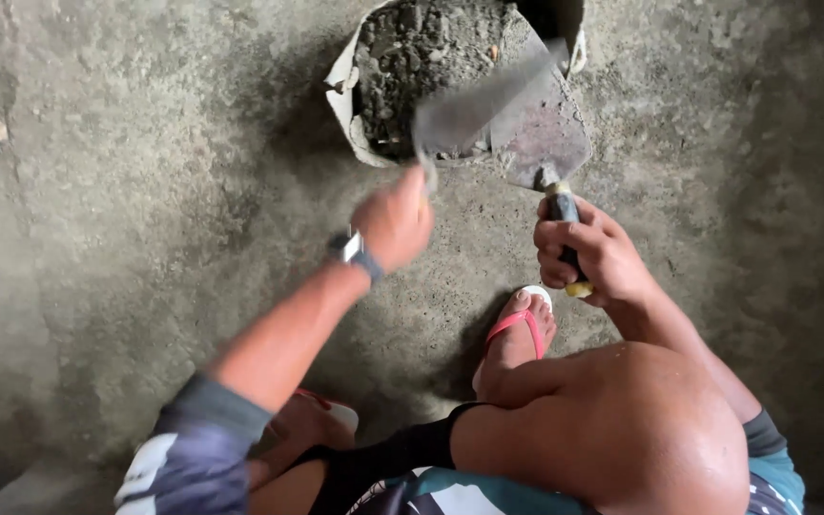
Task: The person scoops wet concrete from a pile on the floor into a bucket using a trowel. They repeatedly gather the material and transfer it into the container, occasionally using a second trowel to assist in the process.
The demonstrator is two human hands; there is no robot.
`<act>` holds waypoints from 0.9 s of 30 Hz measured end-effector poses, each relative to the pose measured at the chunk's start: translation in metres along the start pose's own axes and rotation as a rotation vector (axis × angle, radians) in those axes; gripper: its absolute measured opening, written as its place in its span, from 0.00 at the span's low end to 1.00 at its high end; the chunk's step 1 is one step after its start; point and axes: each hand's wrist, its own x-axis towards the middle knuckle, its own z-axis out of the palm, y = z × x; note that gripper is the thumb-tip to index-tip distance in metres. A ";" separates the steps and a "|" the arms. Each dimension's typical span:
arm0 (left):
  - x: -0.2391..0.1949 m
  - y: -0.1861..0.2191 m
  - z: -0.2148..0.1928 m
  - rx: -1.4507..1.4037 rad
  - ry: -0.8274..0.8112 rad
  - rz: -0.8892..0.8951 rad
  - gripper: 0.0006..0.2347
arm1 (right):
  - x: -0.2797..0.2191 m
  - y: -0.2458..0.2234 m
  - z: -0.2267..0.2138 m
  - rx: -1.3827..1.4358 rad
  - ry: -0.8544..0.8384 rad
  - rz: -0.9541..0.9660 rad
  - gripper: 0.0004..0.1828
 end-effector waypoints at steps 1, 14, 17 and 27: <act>-0.015 -0.003 0.006 0.032 -0.027 0.099 0.11 | 0.001 0.000 -0.003 0.019 -0.006 0.002 0.08; -0.027 -0.033 0.041 0.157 0.001 0.112 0.14 | -0.004 0.014 -0.016 -0.026 -0.001 0.022 0.10; -0.005 0.008 -0.016 0.052 0.017 -0.100 0.11 | -0.015 0.005 -0.004 -0.066 -0.065 0.047 0.09; -0.037 -0.009 0.023 0.215 0.176 0.065 0.03 | -0.003 0.019 -0.017 -0.051 -0.001 0.087 0.07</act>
